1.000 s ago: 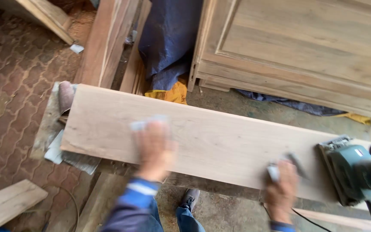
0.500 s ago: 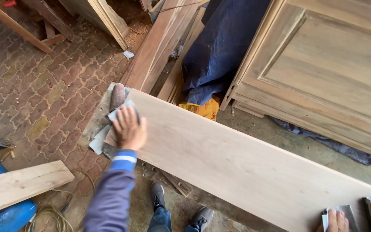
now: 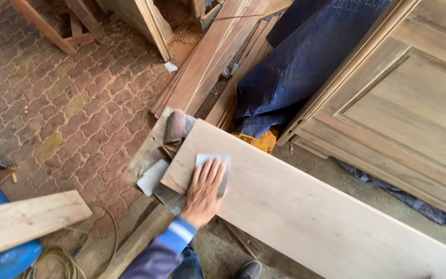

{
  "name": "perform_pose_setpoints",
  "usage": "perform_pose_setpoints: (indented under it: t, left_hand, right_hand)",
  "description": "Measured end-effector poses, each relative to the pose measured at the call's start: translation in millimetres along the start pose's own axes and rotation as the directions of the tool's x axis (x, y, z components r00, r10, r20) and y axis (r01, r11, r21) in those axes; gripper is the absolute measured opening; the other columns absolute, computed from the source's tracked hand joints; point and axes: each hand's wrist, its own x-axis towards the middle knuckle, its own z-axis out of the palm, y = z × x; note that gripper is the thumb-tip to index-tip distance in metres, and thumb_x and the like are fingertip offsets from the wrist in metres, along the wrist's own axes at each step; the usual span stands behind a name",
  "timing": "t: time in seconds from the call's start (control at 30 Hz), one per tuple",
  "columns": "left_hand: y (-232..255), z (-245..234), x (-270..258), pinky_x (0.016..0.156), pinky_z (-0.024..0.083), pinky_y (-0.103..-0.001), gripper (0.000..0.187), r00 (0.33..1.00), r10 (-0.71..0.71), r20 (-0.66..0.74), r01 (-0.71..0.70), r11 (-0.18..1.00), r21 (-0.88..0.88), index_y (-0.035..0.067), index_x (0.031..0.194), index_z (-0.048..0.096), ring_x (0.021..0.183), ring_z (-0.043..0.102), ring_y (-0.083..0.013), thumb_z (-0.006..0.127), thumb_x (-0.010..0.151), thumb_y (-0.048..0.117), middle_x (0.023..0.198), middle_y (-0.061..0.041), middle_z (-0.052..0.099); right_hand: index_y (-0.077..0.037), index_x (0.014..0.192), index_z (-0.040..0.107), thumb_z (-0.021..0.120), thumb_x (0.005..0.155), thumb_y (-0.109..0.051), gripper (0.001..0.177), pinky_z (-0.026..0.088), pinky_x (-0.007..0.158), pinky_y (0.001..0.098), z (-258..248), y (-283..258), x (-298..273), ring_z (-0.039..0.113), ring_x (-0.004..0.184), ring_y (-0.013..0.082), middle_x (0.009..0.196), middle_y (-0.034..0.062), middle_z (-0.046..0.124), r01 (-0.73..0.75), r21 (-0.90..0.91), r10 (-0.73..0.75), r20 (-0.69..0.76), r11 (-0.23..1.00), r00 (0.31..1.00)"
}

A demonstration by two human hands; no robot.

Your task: Sanding a wooden board using an orbital sander and sandpaper.

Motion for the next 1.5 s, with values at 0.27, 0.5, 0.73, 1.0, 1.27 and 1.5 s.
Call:
perform_pose_setpoints:
  t: [0.27, 0.5, 0.73, 1.0, 1.27, 1.5]
  left_hand:
    - [-33, -56, -44, 0.124, 0.006, -0.056, 0.083, 0.917, 0.153, 0.368, -0.129, 0.988, -0.091, 0.003, 0.158, 0.025, 0.154, 0.012, -0.0393, 0.055, 0.091, 0.041, 0.165, -0.022, 0.021]
    - [-98, -3, -65, 0.124, 0.009, -0.054, 0.079, 0.910, 0.412, 0.057, -0.410, 0.911, -0.045, -0.003, 0.158, 0.032, 0.155, 0.022, -0.0376, 0.045, 0.089, 0.033, 0.167, -0.022, 0.028]
    - [-100, 31, -69, 0.130, 0.005, -0.053, 0.075, 0.907, 0.410, -0.099, -0.375, 0.891, 0.255, 0.005, 0.162, 0.025, 0.158, 0.019, -0.0313, 0.037, 0.098, 0.042, 0.170, -0.016, 0.022]
    - [-93, 8, -59, 0.121, 0.002, -0.054, 0.082, 0.911, 0.405, -0.081, -0.410, 0.910, -0.067, -0.002, 0.159, 0.019, 0.152, 0.015, -0.0383, 0.029, 0.099, 0.052, 0.165, -0.025, 0.017]
    - [-96, 19, -68, 0.128, 0.007, -0.052, 0.069, 0.909, 0.405, -0.096, -0.381, 0.903, 0.198, 0.004, 0.162, 0.024, 0.158, 0.018, -0.0316, 0.032, 0.101, 0.036, 0.170, -0.016, 0.021]
    - [-95, 10, -62, 0.129, 0.009, -0.052, 0.067, 0.901, 0.421, -0.102, -0.372, 0.873, 0.317, 0.006, 0.162, 0.024, 0.157, 0.021, -0.0309, 0.033, 0.100, 0.032, 0.169, -0.015, 0.023]
  right_hand:
    - [-0.012, 0.156, 0.039, 0.039, 0.063, 0.019, 0.099, 0.010, 0.129, 0.0461, 118, -546, 267, 0.020, 0.157, 0.0305, 0.166, 0.0133, 0.031, -0.157, 0.539, -0.001, 0.282, 0.827, 0.960]
    - [-0.004, 0.143, 0.054, 0.047, 0.064, 0.020, 0.083, 0.027, 0.124, 0.0466, 60, -498, 254, 0.043, 0.146, 0.0345, 0.149, 0.0156, 0.054, -0.080, 0.366, 0.000, 0.211, 0.927, 0.977]
    - [0.000, 0.145, 0.047, 0.066, 0.079, 0.001, 0.069, 0.021, 0.126, 0.0468, 105, -505, 253, 0.038, 0.147, 0.0353, 0.150, 0.0231, 0.047, -0.103, 0.232, 0.100, 0.023, 0.967, 0.995]
    - [-0.009, 0.152, 0.049, 0.042, 0.087, 0.010, 0.068, 0.027, 0.130, 0.0470, 143, -613, 356, 0.043, 0.150, 0.0290, 0.157, 0.0128, 0.049, 0.196, 0.519, -0.338, 0.195, 0.832, 0.921]
    - [-0.006, 0.142, 0.055, 0.050, 0.075, 0.011, 0.069, 0.035, 0.113, 0.0525, 120, -548, 326, 0.055, 0.129, 0.0377, 0.137, 0.0202, 0.062, -0.067, 0.348, -0.002, 0.196, 0.935, 0.981]
    - [-0.001, 0.147, 0.050, 0.046, 0.082, 0.008, 0.066, 0.038, 0.114, 0.0490, 144, -611, 367, 0.054, 0.128, 0.0382, 0.137, 0.0207, 0.060, 0.095, 0.476, -0.212, 0.199, 0.875, 0.957]
